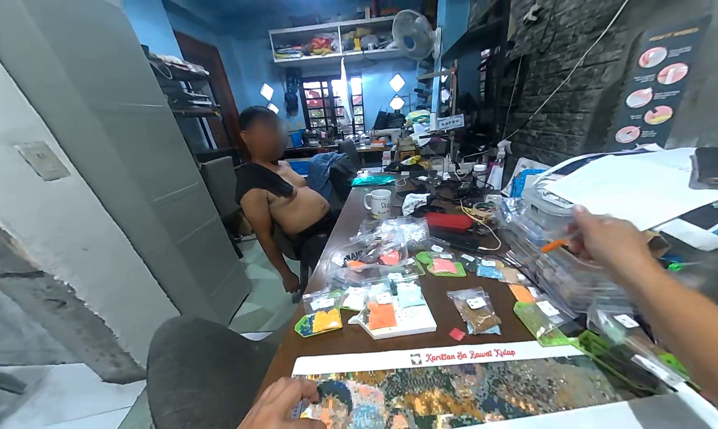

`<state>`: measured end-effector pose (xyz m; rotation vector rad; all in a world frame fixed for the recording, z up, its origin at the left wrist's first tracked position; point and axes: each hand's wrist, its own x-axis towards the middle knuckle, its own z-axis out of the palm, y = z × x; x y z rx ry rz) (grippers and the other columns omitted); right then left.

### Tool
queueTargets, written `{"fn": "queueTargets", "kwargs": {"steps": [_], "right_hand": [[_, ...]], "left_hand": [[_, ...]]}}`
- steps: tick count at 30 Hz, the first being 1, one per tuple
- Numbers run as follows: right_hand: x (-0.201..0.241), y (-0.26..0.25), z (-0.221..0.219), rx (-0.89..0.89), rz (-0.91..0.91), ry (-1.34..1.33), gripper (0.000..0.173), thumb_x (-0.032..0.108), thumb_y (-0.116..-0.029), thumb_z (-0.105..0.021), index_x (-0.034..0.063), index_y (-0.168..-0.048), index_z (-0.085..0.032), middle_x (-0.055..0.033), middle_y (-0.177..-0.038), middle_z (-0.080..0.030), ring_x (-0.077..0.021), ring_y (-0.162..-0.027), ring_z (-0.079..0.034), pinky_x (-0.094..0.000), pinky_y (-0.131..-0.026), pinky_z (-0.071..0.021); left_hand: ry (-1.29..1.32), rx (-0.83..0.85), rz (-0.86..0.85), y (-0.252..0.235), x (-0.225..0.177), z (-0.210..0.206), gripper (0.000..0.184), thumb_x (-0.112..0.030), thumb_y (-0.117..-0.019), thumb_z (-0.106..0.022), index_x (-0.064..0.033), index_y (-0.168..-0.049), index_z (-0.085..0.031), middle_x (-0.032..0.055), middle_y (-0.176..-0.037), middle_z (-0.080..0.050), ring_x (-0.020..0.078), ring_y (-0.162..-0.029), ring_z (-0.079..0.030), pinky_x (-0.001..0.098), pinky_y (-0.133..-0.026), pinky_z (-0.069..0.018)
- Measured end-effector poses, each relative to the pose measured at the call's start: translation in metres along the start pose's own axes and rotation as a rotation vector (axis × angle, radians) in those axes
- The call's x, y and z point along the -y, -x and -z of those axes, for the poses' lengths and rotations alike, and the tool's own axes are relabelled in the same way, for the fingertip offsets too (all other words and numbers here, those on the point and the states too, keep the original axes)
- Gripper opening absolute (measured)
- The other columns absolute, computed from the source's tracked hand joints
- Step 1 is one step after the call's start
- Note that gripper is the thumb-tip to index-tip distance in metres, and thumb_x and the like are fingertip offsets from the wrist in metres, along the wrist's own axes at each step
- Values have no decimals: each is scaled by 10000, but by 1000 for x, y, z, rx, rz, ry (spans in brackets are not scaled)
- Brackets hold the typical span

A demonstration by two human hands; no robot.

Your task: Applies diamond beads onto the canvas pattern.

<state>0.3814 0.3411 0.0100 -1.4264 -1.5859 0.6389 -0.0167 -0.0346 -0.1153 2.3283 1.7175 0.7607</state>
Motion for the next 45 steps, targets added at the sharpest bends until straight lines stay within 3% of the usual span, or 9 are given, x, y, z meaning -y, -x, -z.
{"fn": "queueTargets", "kwargs": {"steps": [6, 10, 13, 18, 22, 26, 31, 36, 45], "right_hand": [[4, -58, 63, -125, 271, 176, 588, 454, -1091, -439, -90, -1078, -664, -329, -932, -656, -501, -838, -631, -738, -768, -442], [23, -80, 72, -141, 232, 46, 562, 446, -1089, -444, -77, -1174, -632, -284, -987, -649, -372, -825, -628, -620, -786, -488], [65, -51, 50, -71, 181, -56, 481, 371, -1105, -439, -63, -1220, -614, -216, -1005, -637, -251, -814, -593, -499, -791, -498], [98, 2, 1, 124, 361, -47, 335, 259, -1086, -510, -39, -1118, -660, -148, -880, -647, -212, -741, -602, -458, -732, -520], [103, 69, -44, 340, 451, -124, 128, 77, -1005, -632, 2, -1096, -682, -103, -887, -679, -172, -752, -634, -405, -733, -552], [98, 148, -94, 560, 482, -283, 185, 153, -1054, -547, 23, -1055, -678, -35, -787, -656, -110, -658, -611, -316, -638, -548], [83, 233, -141, 848, 571, -370, 364, 299, -1074, -457, 17, -955, -654, 6, -748, -598, -50, -672, -579, -259, -660, -514], [56, 276, -176, 793, 759, -474, 451, 394, -1095, -423, 51, -889, -630, -3, -658, -553, -54, -576, -537, -245, -542, -460], [37, 288, -187, 567, 970, -561, 503, 442, -1115, -330, 76, -864, -566, -22, -652, -538, -54, -588, -546, -204, -556, -461]], "left_hand": [[33, -7, 36, 0, 2, -1, 492, -411, -1034, -432, -76, -1039, -793, 289, -1177, -647, 450, -1136, -585, 596, -995, -435], [25, -10, 28, 0, 2, -2, 503, -412, -1044, -413, -82, -1034, -792, 284, -1187, -645, 448, -1145, -584, 601, -989, -437], [31, -11, 5, 1, 1, -2, 504, -410, -1049, -412, -87, -1040, -798, 284, -1174, -646, 446, -1130, -584, 604, -973, -435], [18, -11, 5, 2, -1, -2, 479, -397, -1051, -425, -102, -1031, -803, 271, -1183, -650, 428, -1145, -583, 581, -980, -435], [-28, -53, -60, 4, 5, -7, 413, -369, -1047, -446, -172, -1009, -807, 207, -1167, -660, 353, -1130, -595, 521, -975, -456], [-62, -113, -112, 6, 11, -13, 408, -389, -1040, -428, -218, -988, -795, 135, -1161, -659, 286, -1127, -590, 463, -972, -464], [-63, -116, -110, 5, 11, -13, 411, -393, -1042, -420, -215, -993, -787, 134, -1165, -651, 280, -1140, -586, 464, -983, -466], [-78, -113, -98, 4, 8, -13, 366, -390, -1021, -456, -223, -986, -781, 121, -1169, -651, 265, -1142, -584, 452, -982, -465], [-82, -96, -100, 2, 6, -11, 370, -385, -1019, -460, -213, -1014, -787, 130, -1154, -655, 264, -1134, -591, 439, -971, -471]]}}
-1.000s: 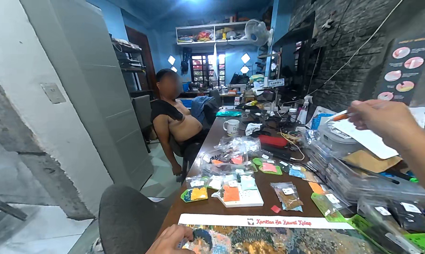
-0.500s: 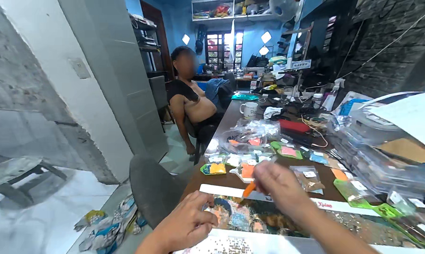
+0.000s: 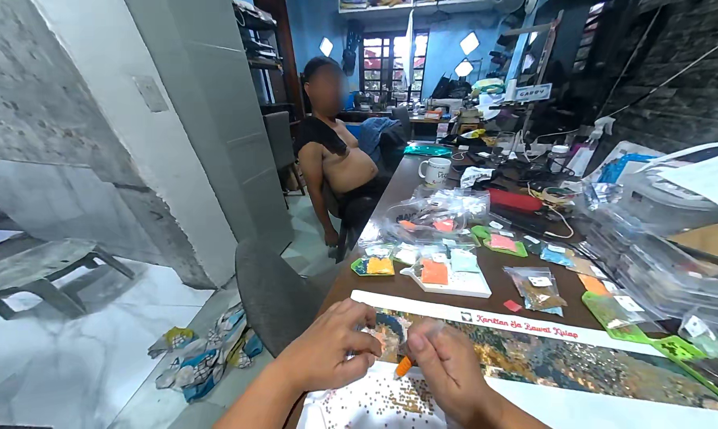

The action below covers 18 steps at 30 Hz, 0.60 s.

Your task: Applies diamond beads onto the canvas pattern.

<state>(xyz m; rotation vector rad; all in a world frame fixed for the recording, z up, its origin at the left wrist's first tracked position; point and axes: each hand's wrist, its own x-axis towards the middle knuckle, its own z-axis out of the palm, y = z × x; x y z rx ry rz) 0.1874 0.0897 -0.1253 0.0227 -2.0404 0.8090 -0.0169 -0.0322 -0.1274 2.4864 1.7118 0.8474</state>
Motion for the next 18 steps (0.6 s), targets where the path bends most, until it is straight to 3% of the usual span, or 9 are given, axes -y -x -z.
{"fn": "queueTargets", "kwargs": {"steps": [18], "right_hand": [[1, 5, -9, -2, 102, -11, 461, 379, -1118, -371, 71, -834, -562, -43, -659, -540, -77, -600, -557, -193, -567, -469]], "left_hand": [[0, -10, -8, 0, 0, 0, 375, -392, -1023, -458, -199, -980, -776, 137, -1144, -653, 267, -1138, -588, 433, -975, -468]]}}
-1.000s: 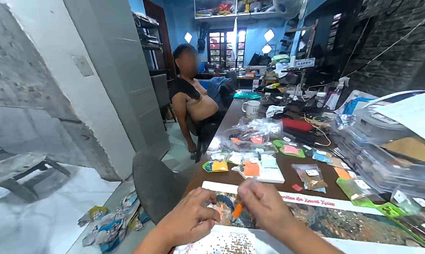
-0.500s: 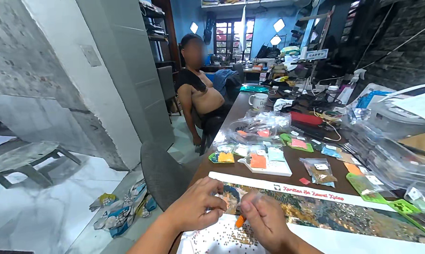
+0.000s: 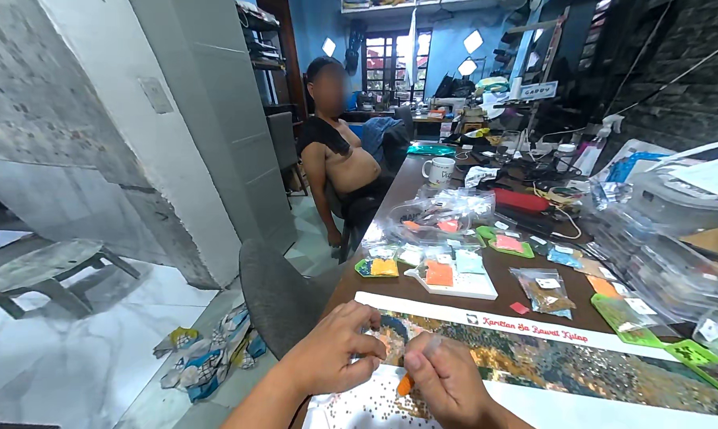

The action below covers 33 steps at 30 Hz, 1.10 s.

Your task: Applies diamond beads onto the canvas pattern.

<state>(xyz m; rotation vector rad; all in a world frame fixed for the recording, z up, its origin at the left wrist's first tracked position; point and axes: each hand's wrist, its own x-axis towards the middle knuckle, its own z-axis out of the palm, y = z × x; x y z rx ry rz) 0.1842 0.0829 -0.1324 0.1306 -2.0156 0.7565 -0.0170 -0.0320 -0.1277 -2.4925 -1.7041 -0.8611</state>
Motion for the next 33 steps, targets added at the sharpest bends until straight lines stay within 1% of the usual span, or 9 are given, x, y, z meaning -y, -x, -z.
{"fn": "queueTargets", "kwargs": {"steps": [3, 7, 13, 19, 28, 33], "right_hand": [[0, -1, 0, 5, -1, 6, 457, 381, -1117, -375, 70, -842, -566, -40, -653, -536, -76, -596, -553, -193, -569, -467], [0, -1, 0, 23, 0, -2, 450, 368, -1118, -372, 69, -844, -567, -41, -661, -538, -76, -601, -551, -193, -577, -466], [1, -1, 0, 29, -16, -8, 463, 377, -1116, -380, 66, -832, -573, -42, -651, -546, -80, -601, -560, -203, -576, -473], [1, -2, 1, 45, -23, 4, 460, 371, -1116, -377, 69, -829, -573, -39, -651, -543, -80, -605, -557, -206, -579, -469], [2, -3, 0, 48, -27, 6, 460, 372, -1116, -378, 72, -821, -565, -33, -638, -528, -75, -592, -546, -203, -564, -457], [2, -3, -1, 56, -11, 23, 453, 365, -1114, -386, 74, -816, -564, -41, -634, -528, -94, -587, -551, -219, -560, -462]], "left_hand": [[4, -9, -14, 0, 1, 0, 372, -390, -1025, -459, -197, -968, -772, 134, -1131, -650, 263, -1129, -584, 427, -976, -459], [0, -7, -9, 0, 0, 0, 380, -396, -1027, -448, -199, -976, -770, 131, -1139, -652, 257, -1133, -587, 425, -970, -467], [12, -7, 9, 0, -2, 0, 378, -388, -1019, -454, -194, -983, -776, 142, -1135, -655, 274, -1129, -593, 449, -959, -474], [2, -3, 8, 0, -1, 0, 374, -383, -1018, -450, -204, -983, -775, 129, -1138, -654, 255, -1126, -589, 428, -955, -471], [-1, -2, 9, -1, -1, 1, 367, -373, -1014, -453, -206, -978, -778, 128, -1141, -657, 249, -1128, -592, 425, -951, -473], [-7, 0, 4, -1, -1, 0, 349, -361, -1011, -458, -214, -983, -773, 119, -1147, -656, 240, -1126, -591, 418, -943, -474]]}}
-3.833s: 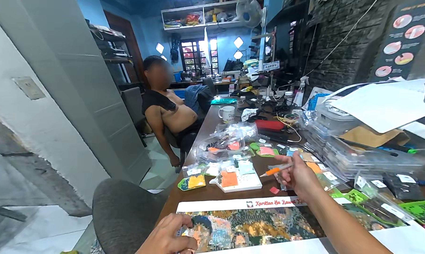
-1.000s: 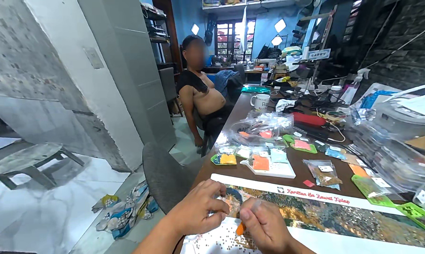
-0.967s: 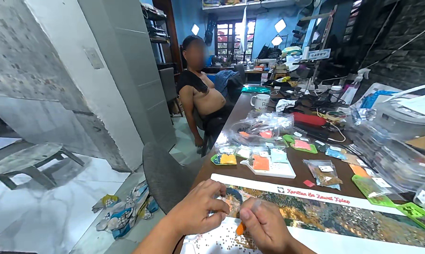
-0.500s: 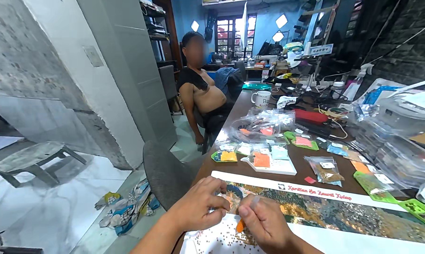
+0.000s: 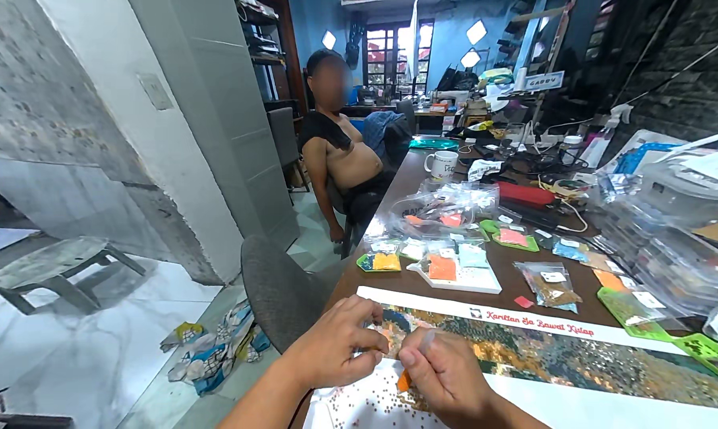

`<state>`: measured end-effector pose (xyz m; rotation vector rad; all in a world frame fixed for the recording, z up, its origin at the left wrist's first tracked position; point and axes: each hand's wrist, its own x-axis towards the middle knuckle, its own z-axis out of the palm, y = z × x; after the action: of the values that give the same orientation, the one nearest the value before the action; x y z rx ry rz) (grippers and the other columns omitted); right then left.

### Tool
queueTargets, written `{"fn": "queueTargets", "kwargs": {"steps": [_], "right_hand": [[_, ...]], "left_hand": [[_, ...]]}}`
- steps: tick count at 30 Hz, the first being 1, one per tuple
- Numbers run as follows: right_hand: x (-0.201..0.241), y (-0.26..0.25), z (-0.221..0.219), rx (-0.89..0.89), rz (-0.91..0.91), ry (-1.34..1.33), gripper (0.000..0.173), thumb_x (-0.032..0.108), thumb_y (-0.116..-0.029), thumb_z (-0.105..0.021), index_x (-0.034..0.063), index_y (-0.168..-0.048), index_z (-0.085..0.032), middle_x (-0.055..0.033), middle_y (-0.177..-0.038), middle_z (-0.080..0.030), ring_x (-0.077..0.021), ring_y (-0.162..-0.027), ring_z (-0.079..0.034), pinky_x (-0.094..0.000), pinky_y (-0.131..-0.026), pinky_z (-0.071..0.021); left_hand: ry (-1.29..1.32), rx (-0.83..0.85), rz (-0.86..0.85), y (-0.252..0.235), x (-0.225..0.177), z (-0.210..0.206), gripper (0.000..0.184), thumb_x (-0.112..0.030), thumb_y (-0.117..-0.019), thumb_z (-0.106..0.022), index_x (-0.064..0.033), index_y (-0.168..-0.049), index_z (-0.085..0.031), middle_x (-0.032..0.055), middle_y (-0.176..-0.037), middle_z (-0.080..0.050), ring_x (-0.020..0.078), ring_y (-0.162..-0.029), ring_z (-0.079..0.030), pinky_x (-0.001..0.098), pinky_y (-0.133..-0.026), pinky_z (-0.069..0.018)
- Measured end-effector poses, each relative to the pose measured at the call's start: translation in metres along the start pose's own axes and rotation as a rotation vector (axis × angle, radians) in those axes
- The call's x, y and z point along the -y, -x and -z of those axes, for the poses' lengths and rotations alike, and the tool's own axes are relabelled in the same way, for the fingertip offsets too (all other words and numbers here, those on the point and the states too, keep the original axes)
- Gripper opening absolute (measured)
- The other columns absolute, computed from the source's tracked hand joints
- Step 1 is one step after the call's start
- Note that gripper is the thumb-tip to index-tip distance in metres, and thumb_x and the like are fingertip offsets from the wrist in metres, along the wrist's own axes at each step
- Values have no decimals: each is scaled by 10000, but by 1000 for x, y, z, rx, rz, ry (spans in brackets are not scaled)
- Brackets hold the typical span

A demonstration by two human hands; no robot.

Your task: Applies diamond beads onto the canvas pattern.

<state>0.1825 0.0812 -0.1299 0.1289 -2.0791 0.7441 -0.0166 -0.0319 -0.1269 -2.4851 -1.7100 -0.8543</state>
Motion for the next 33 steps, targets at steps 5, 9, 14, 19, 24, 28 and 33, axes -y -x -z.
{"fn": "queueTargets", "kwargs": {"steps": [5, 9, 14, 19, 24, 28, 33], "right_hand": [[-2, 2, 0, 92, 1, 75, 413, 342, -1087, -451, 74, -813, -605, -45, -656, -595, -119, -605, -597, -254, -578, -504], [-2, 3, -3, 168, -40, 115, 428, 352, -1082, -448, 72, -807, -619, -49, -633, -575, -144, -584, -584, -282, -543, -485], [-2, 2, 1, 197, -195, -7, 438, 365, -1088, -438, 51, -852, -632, -55, -643, -570, -127, -582, -566, -289, -546, -468], [-2, -2, 6, 150, -364, -127, 437, 385, -1089, -432, 48, -904, -640, -7, -653, -556, -45, -572, -532, -227, -545, -455], [-8, -12, 12, 50, -488, -174, 359, 341, -1081, -450, 79, -910, -625, 64, -685, -546, 30, -594, -520, -154, -566, -453], [-10, -19, 19, 36, -561, -167, 321, 293, -1081, -448, 91, -900, -620, 72, -710, -550, 29, -612, -527, -146, -586, -454], [-11, -33, 22, 85, -706, -157, 314, 289, -1084, -444, 93, -912, -620, 65, -708, -545, 6, -612, -531, -170, -599, -457]], "left_hand": [[-2, -1, -3, 0, 0, 0, 403, -428, -1031, -433, -209, -970, -766, 120, -1146, -654, 237, -1134, -588, 414, -958, -471], [1, -9, -7, -1, 0, 1, 441, -457, -1032, -426, -184, -936, -758, 130, -1147, -658, 254, -1127, -594, 430, -959, -472], [3, 1, 2, 0, 1, 0, 364, -385, -1016, -456, -212, -981, -774, 117, -1154, -657, 241, -1143, -587, 422, -969, -469], [1, -6, -13, 0, 2, -1, 341, -377, -1017, -476, -216, -995, -777, 125, -1142, -653, 252, -1136, -587, 425, -973, -466], [-19, -2, -17, 1, 2, -1, 349, -370, -1019, -465, -222, -1011, -781, 124, -1143, -652, 261, -1135, -587, 429, -973, -467], [-18, -10, -21, 1, 3, -3, 367, -386, -1023, -455, -220, -1003, -782, 116, -1154, -655, 260, -1132, -588, 435, -974, -469], [-10, -16, -17, 2, 4, -3, 367, -393, -1018, -463, -223, -994, -787, 113, -1164, -656, 264, -1138, -589, 442, -978, -468]]}}
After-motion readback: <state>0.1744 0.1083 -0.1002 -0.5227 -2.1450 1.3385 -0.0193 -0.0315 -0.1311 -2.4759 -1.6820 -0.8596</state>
